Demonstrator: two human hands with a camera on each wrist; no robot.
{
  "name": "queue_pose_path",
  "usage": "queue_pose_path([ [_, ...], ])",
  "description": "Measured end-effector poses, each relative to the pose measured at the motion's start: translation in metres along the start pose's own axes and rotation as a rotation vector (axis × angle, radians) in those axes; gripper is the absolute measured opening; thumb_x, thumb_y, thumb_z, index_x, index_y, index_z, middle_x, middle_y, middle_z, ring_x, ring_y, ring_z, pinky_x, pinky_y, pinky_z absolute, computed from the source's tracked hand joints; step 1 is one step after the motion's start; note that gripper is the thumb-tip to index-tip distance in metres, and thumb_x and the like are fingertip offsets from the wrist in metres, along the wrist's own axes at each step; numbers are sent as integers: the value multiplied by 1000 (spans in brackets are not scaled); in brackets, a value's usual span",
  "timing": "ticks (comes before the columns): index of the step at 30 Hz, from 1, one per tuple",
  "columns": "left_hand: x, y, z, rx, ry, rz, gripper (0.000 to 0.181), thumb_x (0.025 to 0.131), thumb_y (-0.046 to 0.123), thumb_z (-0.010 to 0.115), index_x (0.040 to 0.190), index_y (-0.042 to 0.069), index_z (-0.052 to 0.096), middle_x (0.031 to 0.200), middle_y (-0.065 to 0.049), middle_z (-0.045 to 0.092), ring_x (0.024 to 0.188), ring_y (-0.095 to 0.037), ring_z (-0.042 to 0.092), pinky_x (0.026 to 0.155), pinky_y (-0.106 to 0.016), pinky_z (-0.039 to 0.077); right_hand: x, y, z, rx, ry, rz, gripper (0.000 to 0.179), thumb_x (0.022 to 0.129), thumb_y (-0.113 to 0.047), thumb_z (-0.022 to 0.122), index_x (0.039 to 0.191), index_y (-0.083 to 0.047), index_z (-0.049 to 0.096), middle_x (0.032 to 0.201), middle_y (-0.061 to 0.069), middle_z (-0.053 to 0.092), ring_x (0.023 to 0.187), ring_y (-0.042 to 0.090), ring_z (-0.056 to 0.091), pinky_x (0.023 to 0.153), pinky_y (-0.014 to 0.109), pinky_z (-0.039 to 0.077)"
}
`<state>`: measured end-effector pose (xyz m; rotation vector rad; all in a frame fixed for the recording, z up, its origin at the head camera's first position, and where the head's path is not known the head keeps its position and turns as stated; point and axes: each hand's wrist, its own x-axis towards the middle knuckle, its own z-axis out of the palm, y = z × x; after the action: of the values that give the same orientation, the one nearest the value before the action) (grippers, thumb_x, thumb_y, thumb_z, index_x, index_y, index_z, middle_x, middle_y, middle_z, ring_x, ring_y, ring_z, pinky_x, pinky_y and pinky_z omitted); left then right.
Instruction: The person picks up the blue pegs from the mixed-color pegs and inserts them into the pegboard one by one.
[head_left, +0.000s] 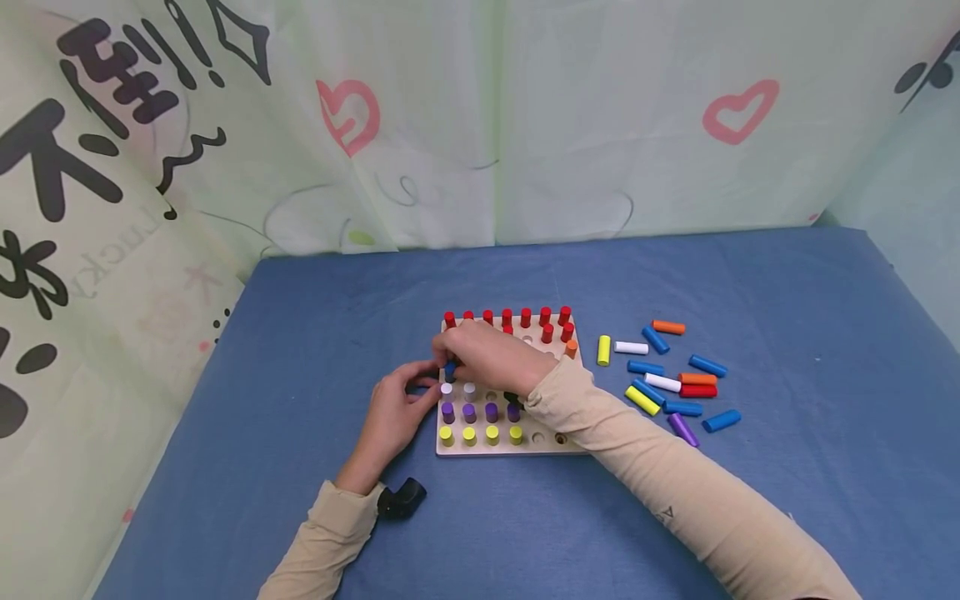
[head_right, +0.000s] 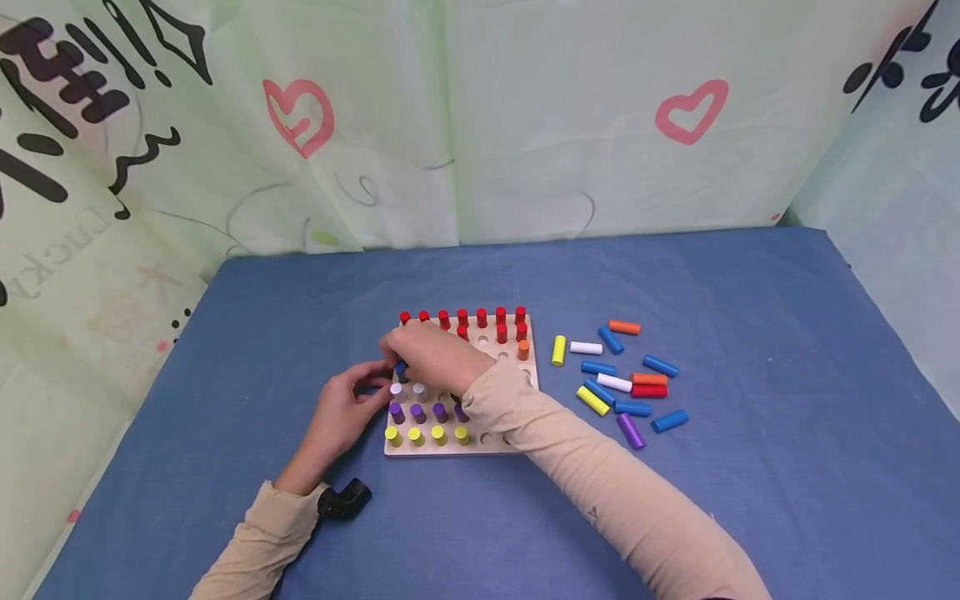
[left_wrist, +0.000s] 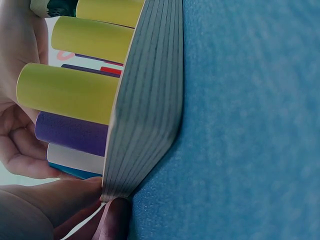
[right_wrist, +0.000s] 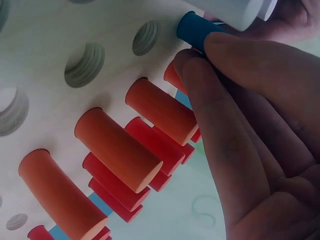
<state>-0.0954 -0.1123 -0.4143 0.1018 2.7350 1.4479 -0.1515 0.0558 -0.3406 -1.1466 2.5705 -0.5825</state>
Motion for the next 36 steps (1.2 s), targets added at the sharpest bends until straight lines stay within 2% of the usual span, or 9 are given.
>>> queue_pose_path([
  [12, 0, 2, 1, 6, 0, -7, 37, 93, 11, 70, 129, 3, 63, 117, -14, 68, 103, -24, 66, 84, -38, 59, -1, 0, 0, -4, -25, 12, 16, 88, -1, 72, 104, -4, 70, 97, 8, 70, 86, 18, 64, 82, 31, 56],
  [21, 1, 2, 1, 3, -5, -17, 38, 93, 11, 70, 130, 4, 63, 118, -13, 68, 103, -23, 65, 84, -38, 59, -5, 0, -3, -5, 7, -9, 15, 89, -1, 70, 104, -4, 71, 97, 8, 71, 86, 17, 65, 82, 30, 56],
  [28, 0, 1, 1, 4, -4, -18, 38, 93, 10, 69, 130, 6, 64, 117, -12, 68, 102, -22, 65, 84, -38, 59, -10, -2, -9, 30, 4, 28, 15, 89, -3, 71, 103, -6, 70, 97, 6, 70, 88, 16, 63, 83, 30, 55],
  [36, 0, 3, 0, 18, -7, -43, 38, 93, 11, 69, 130, 6, 64, 118, -12, 67, 103, -22, 66, 85, -38, 59, -21, -1, -16, 35, 62, 3, 15, 88, -4, 73, 103, -5, 70, 96, 7, 71, 83, 14, 64, 81, 28, 55],
])
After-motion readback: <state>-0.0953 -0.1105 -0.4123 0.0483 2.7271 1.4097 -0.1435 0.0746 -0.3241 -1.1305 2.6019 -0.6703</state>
